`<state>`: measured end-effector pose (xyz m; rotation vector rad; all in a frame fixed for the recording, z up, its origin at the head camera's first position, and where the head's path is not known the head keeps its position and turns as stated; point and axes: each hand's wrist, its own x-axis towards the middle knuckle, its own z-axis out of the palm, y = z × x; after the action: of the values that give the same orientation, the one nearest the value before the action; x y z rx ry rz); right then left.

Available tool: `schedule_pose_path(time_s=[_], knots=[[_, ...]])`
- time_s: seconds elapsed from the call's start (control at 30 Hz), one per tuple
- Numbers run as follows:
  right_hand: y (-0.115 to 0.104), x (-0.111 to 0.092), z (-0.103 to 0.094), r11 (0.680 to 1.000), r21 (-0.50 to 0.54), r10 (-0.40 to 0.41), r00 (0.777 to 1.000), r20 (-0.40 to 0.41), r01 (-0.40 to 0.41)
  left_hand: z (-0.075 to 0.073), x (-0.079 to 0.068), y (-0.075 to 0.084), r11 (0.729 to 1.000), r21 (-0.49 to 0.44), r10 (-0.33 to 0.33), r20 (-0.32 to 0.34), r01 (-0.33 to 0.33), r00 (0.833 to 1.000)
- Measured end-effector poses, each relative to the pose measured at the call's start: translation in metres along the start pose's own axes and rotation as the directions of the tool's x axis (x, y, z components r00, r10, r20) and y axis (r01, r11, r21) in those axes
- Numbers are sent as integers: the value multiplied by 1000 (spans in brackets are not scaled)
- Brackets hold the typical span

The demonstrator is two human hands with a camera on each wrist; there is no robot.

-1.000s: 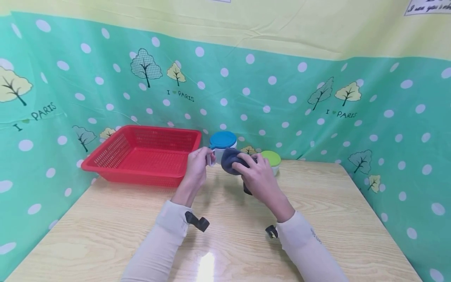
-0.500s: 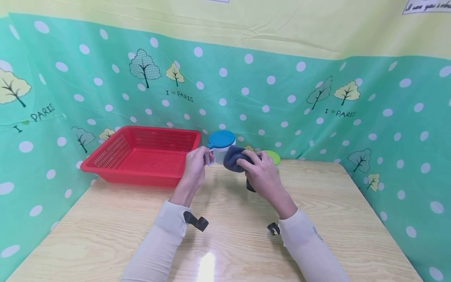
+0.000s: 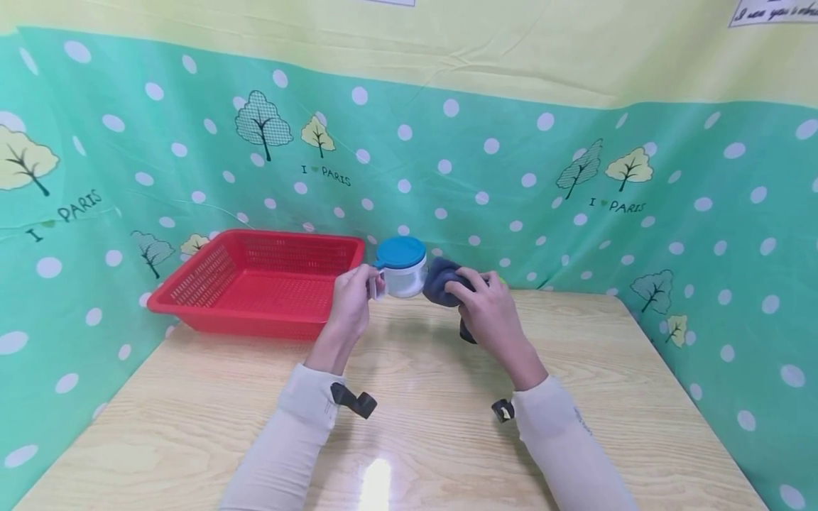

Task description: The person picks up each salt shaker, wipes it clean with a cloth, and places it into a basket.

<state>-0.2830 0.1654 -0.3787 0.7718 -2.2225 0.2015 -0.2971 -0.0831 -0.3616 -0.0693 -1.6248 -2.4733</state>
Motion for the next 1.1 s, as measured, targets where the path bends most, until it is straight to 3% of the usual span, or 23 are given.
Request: schedule_pose_path(time_s=[0.17,0.37,1.1], knots=[[4,-3,3,998,-20,66,997,48,-65,1,-1,0,999,-38,-24,23,25,999],[7,-6,6,996,-26,89,994,59,-87,7,-4,-1,997,-69,-33,57,37,998],[6,-2,1,995,-40,94,996,-6,-94,3,-3,-9,999,40,-18,131,13,991]])
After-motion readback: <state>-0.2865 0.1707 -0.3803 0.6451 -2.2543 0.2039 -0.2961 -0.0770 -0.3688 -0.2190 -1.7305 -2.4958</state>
